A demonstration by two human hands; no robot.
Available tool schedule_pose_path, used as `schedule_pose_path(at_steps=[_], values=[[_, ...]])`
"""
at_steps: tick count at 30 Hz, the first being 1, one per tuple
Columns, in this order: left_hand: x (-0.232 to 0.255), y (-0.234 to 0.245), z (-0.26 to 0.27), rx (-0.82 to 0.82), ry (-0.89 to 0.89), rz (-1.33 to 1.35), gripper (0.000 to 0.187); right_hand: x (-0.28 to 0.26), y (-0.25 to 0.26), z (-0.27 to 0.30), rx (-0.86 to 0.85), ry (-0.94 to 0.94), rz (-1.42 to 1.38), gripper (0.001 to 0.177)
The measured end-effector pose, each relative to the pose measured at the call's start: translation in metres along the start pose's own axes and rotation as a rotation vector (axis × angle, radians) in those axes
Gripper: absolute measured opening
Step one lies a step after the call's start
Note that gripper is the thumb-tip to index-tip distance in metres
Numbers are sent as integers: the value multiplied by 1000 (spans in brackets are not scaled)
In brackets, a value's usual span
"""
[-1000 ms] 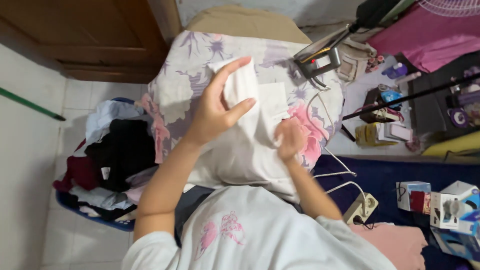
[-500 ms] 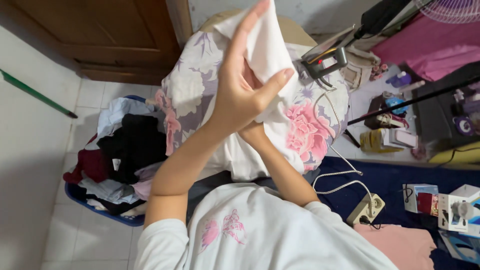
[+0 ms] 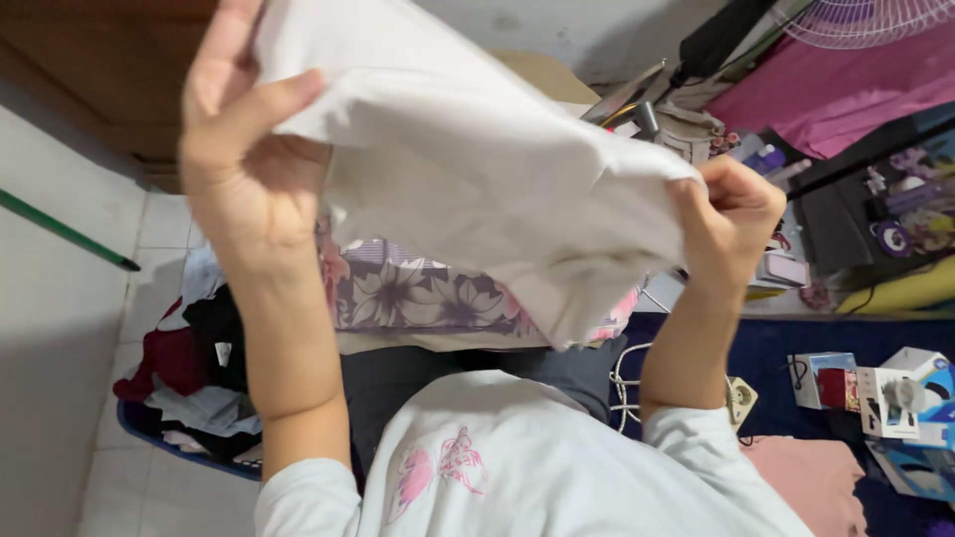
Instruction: The recorder irons a white t-shirt and a black sweatshirt on an ironing board, then folds them and places them on a surface.
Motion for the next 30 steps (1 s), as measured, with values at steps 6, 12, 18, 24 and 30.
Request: schedule_pose_path(at_steps=[6, 12, 18, 24, 30], values=[[25, -3, 29, -71, 13, 35, 80, -37, -4, 20, -408, 131, 565, 28], [98, 28, 52, -275, -46, -1034, 89, 6, 69, 43, -345, -162, 832, 35], [83, 62, 30, -26, -168, -710, 67, -22, 109, 21, -116, 19, 944, 21], [70, 161, -34, 158, -158, -113, 49, 122, 84, -63, -240, -40, 681, 15], [134, 360, -61, 251, -129, 80, 51, 186, 117, -92, 4, 289, 296, 12]])
Point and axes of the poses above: each hand's wrist, its own z-axis away from the middle knuckle, its own y-axis out of the back of the hand, x = y × z, the point moved 1 cm from there along -z, towards the middle knuckle, and after that the axes turned 9 degrees about z, right-handed, at the moved point
